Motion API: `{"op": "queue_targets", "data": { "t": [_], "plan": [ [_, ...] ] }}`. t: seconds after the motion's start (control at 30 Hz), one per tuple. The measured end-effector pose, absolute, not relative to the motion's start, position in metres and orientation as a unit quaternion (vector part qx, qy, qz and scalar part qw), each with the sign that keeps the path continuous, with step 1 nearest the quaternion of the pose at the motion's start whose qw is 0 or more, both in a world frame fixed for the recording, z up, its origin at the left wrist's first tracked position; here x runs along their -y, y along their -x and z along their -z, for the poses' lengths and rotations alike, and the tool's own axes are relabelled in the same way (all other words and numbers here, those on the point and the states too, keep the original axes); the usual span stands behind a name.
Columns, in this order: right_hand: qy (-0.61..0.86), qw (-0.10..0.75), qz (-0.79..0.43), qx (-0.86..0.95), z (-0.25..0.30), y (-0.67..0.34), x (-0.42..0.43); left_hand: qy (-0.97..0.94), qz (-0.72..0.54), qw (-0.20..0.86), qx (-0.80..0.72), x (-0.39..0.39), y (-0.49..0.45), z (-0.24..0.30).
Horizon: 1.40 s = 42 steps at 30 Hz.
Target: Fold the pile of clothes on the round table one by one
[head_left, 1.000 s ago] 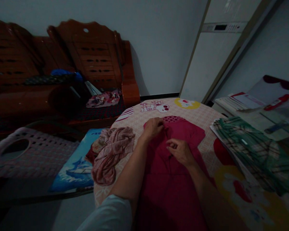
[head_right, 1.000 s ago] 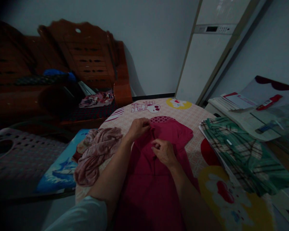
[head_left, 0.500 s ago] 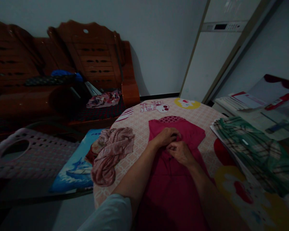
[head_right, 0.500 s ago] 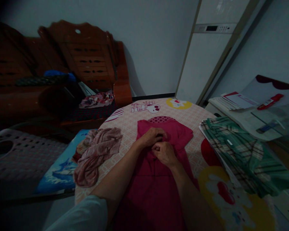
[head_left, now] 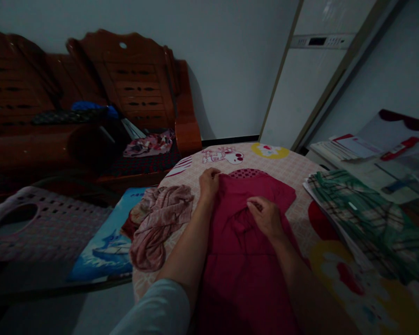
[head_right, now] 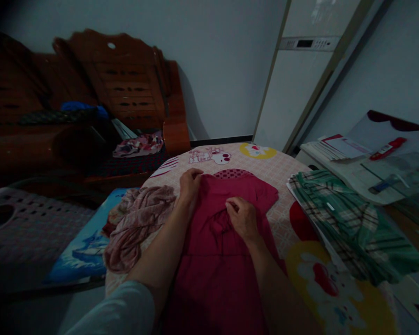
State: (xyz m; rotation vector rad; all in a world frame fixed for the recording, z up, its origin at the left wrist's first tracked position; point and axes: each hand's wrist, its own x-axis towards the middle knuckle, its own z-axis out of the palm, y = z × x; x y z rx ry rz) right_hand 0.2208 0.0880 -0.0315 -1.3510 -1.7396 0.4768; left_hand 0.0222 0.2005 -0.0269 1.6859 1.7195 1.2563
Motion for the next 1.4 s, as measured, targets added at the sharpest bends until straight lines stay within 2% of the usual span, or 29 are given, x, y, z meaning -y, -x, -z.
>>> {"op": "queue_targets", "data": {
  "t": [0.07,0.17,0.37,0.67,0.77,0.9,1.03,1.23,1.4],
  "plan": [
    [0.553,0.452,-0.131,0.687,0.036,-0.224,-0.094,-0.575,-0.42,0.197,-0.674,-0.206,-0.004,0.032],
    [0.568,0.455,-0.07,0.682,0.046,-0.229,-0.103,-0.604,-0.374,0.23,-0.665,-0.21,0.007,0.036],
    [0.586,0.418,-0.107,0.686,0.059,-0.236,-0.112,-0.683,-0.308,0.25,-0.613,-0.211,-0.005,0.035],
    [0.553,0.424,-0.14,0.703,0.054,-0.237,-0.112,-0.72,-0.276,0.083,-0.632,-0.207,-0.011,0.035],
    [0.55,0.42,-0.135,0.709,0.055,-0.235,-0.112,-0.74,-0.277,0.061,-0.61,-0.208,-0.01,0.04],
    [0.573,0.407,-0.129,0.7,0.056,-0.234,-0.112,-0.744,-0.266,0.086,-0.607,-0.21,-0.009,0.049],
    [0.61,0.435,-0.142,0.647,0.056,-0.238,-0.113,-0.721,-0.299,0.114,-0.615,-0.214,-0.001,0.052],
    [0.636,0.425,-0.055,0.642,0.07,-0.239,-0.119,-0.728,-0.333,0.133,-0.585,-0.216,0.008,0.049],
    [0.635,0.416,-0.05,0.649,0.075,-0.235,-0.118,-0.731,-0.308,0.137,-0.594,-0.215,0.002,0.051]
  ]
}}
